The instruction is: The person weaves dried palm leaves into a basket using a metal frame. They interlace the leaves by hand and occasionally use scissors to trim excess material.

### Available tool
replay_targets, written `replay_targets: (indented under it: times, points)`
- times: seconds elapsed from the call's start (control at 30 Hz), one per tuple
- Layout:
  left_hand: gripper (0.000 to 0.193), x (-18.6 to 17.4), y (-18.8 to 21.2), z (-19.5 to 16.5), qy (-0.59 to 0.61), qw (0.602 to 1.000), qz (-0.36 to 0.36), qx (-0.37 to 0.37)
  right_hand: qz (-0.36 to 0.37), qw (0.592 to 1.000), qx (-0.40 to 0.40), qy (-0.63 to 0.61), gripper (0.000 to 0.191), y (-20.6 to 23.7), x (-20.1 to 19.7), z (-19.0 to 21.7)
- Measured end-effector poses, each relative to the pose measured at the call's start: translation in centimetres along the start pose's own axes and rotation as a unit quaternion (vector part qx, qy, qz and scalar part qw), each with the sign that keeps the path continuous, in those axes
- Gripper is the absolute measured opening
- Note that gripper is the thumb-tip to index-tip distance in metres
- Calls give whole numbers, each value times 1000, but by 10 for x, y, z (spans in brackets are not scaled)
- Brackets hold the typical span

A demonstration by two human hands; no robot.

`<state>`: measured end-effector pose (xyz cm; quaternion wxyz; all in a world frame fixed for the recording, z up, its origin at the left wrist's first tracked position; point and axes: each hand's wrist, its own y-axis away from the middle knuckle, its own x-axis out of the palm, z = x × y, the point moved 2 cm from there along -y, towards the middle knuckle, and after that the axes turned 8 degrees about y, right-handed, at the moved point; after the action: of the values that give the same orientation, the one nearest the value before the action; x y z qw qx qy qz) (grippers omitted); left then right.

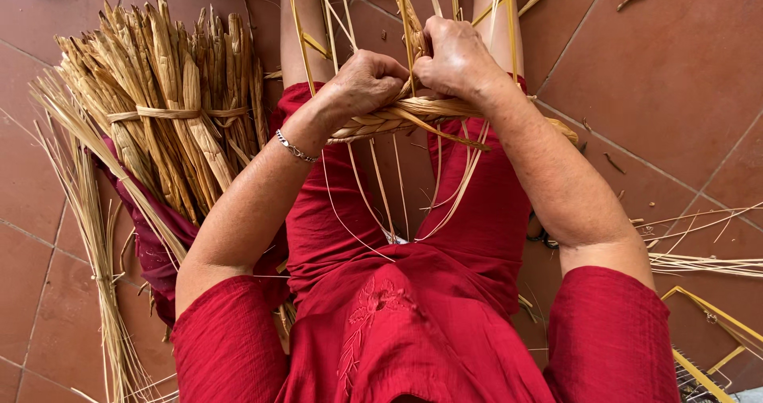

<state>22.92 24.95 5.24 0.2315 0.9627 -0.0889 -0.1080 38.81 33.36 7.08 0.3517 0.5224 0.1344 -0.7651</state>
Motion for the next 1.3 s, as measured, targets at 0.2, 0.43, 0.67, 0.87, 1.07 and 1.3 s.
replay_targets:
  times: [0.2, 0.43, 0.67, 0.87, 1.07, 1.3]
  points:
    - [31, 0, 4, 4, 95, 995, -20, 10, 227, 942, 133, -209, 29, 5, -17, -3]
    - [21, 1, 7, -2, -81, 995, -56, 5, 131, 869, 135, -458, 35, 12, -10, -11]
    - [27, 1, 13, -2, -113, 993, 8, 24, 117, 845, 147, -501, 24, 27, -3, -13]
    - [50, -7, 37, -8, -93, 975, 73, 186, -46, 991, -16, -126, 18, 65, -11, 5]
    - [40, 3, 40, -5, -152, 981, 32, 119, -17, 982, 71, -172, 20, 86, -11, 13]
    - [54, 10, 62, 2, -178, 926, -110, 314, -118, 947, -28, -296, 20, 87, -10, 7]
